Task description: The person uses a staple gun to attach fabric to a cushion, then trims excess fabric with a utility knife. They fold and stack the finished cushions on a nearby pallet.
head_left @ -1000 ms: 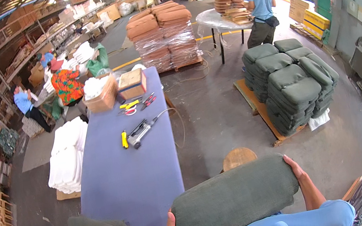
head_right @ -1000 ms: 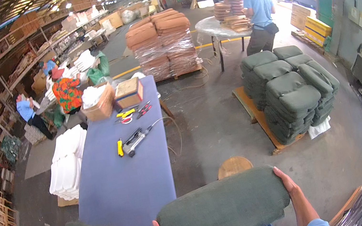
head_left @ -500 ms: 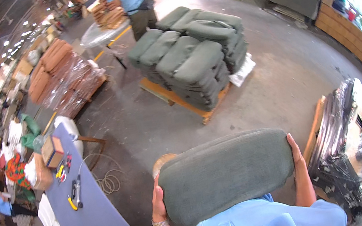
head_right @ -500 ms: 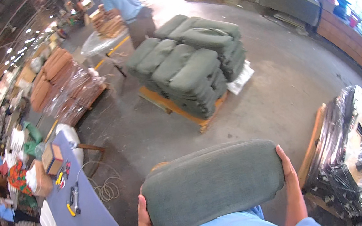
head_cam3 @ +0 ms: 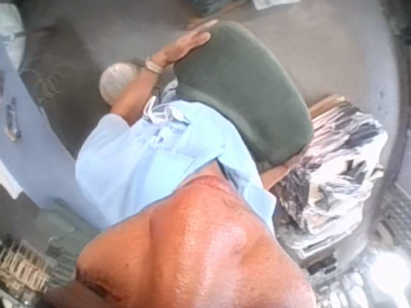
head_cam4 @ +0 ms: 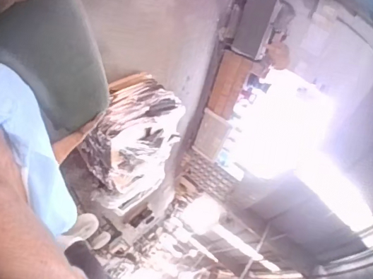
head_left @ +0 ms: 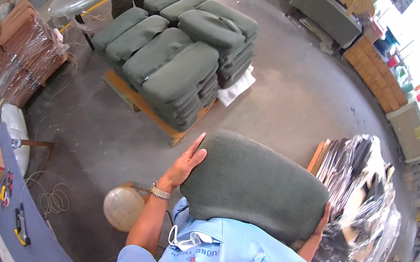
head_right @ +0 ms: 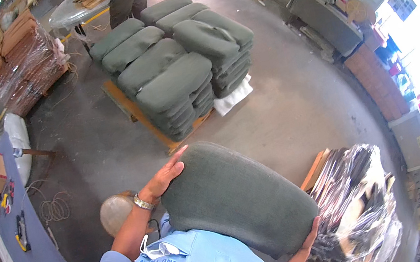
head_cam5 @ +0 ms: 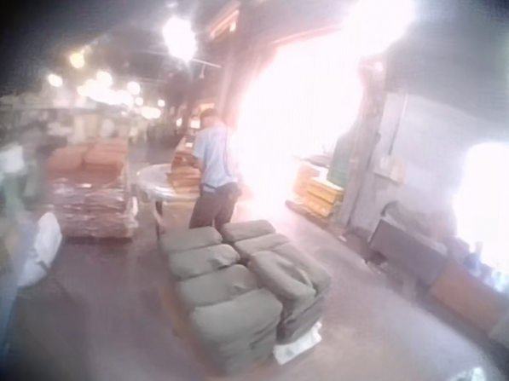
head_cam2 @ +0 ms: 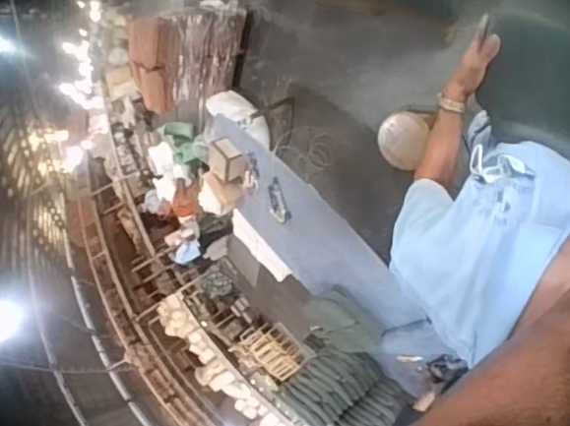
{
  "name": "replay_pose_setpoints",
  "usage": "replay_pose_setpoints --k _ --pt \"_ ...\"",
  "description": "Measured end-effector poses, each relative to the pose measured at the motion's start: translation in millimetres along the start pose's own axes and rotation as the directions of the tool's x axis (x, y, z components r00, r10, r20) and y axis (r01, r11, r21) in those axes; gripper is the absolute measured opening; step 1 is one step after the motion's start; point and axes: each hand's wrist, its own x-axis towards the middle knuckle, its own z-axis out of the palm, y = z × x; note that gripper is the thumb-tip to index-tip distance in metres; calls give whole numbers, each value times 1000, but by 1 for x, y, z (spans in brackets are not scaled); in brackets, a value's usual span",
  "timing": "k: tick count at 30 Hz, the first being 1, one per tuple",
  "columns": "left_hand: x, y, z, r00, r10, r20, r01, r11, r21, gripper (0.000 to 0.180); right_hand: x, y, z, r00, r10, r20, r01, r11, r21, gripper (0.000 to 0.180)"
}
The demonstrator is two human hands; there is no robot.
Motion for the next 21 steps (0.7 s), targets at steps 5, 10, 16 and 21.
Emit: replay_pose_setpoints --k 5,10,16,21 --pt "119 11 -23 997 19 72 -20 1000 14 82 50 -80 88 981 -139 136 120 983 138 75" --pt "178 29 -40 986 -145 84 150 987 -63 83 103 -46 88 999 17 -40 -19 998 -62 74" --pt "217 -6 -82 949 -293 -114 282 954 -101 72 197 -57 161 938 312 155 -318 948 21 73" --pt "296 30 -101 894 -300 -332 268 953 -141 70 308 -47 235 856 457 241 -472 882 5 76"
